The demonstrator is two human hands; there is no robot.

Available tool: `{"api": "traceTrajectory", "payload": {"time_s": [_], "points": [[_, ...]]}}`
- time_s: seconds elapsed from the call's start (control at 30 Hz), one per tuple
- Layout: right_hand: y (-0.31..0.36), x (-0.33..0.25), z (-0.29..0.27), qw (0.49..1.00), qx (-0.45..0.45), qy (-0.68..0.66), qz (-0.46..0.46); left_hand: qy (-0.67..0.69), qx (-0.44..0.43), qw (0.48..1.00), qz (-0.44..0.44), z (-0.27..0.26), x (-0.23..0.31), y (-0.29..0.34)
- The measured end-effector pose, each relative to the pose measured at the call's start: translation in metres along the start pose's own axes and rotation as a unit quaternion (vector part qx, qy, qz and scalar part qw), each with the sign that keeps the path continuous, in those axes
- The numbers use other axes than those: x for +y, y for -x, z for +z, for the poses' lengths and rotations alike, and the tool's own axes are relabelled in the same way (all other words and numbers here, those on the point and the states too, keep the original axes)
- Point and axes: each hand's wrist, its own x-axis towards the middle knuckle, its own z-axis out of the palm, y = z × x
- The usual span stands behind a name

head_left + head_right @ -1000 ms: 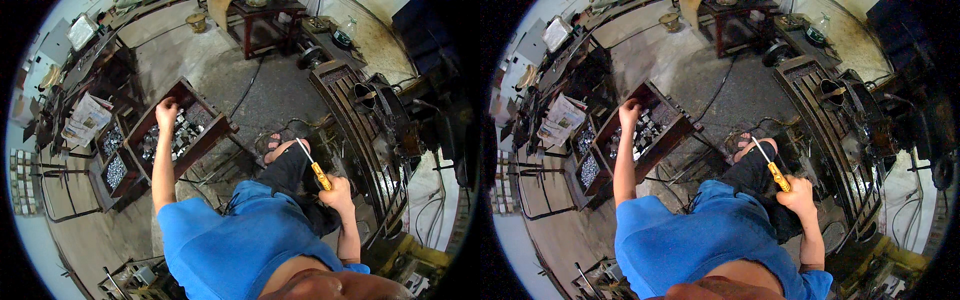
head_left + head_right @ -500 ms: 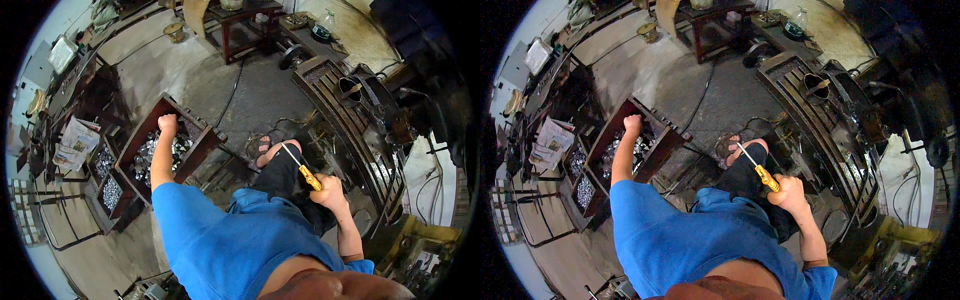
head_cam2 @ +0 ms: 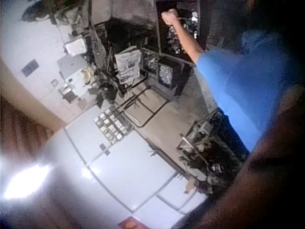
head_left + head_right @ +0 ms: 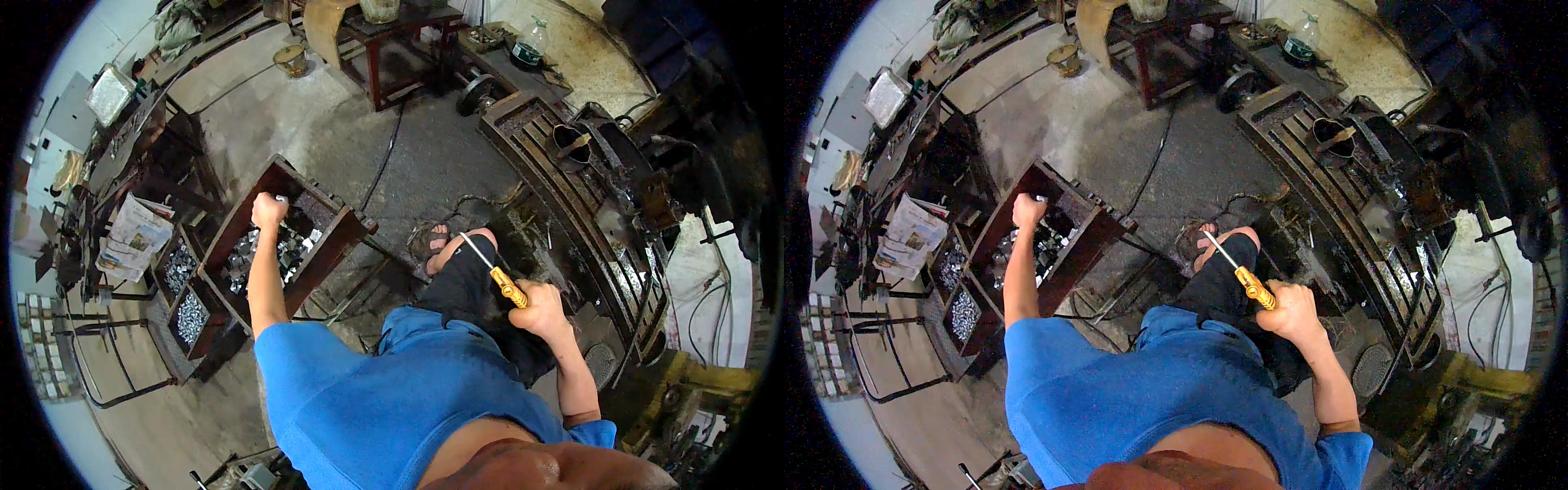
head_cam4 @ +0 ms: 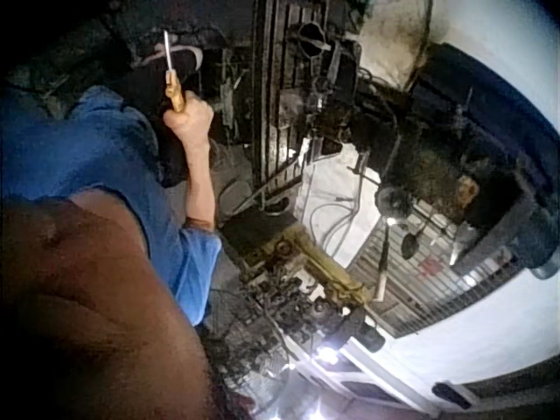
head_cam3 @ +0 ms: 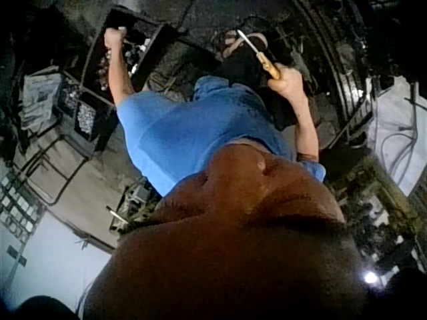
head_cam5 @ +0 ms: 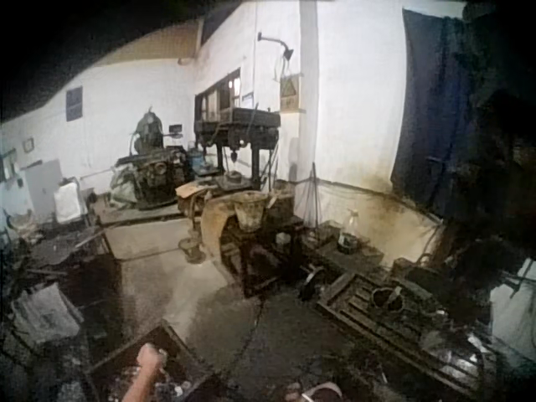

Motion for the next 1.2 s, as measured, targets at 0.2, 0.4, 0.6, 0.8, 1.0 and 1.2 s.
{"api": "traceTrajectory", "payload": {"time_s": [0.2, 0.4, 0.6, 0.8, 1.0, 1.2], "points": [[-0.027, -0.031, 0.003, 0.996, -0.022, -0.009, -0.083, 0.44, -0.069, 0.895, -0.016, 0.001, 0.001, -0.009], [-0.084, -0.095, 0.036, 0.987, -0.01, 0.049, -0.152, 0.567, -0.131, 0.813, 0.037, -0.041, 0.095, 0.049], [-0.102, -0.098, 0.032, 0.993, 0.067, 0.023, -0.089, 0.564, -0.168, 0.807, 0.051, -0.032, 0.159, 0.099], [-0.063, -0.061, -0.004, 1.0, 0.029, 0.005, -0.01, 0.57, -0.267, 0.773, 0.081, -0.043, 0.182, 0.131], [-0.024, -0.027, -0.024, 0.998, 0.033, -0.025, 0.038, 0.404, -0.229, 0.826, 0.319, -0.055, 0.2, 0.165], [0.051, 0.034, -0.048, 0.995, 0.027, -0.03, 0.093, 0.168, -0.046, 0.771, 0.612, -0.058, 0.252, 0.212]]}}
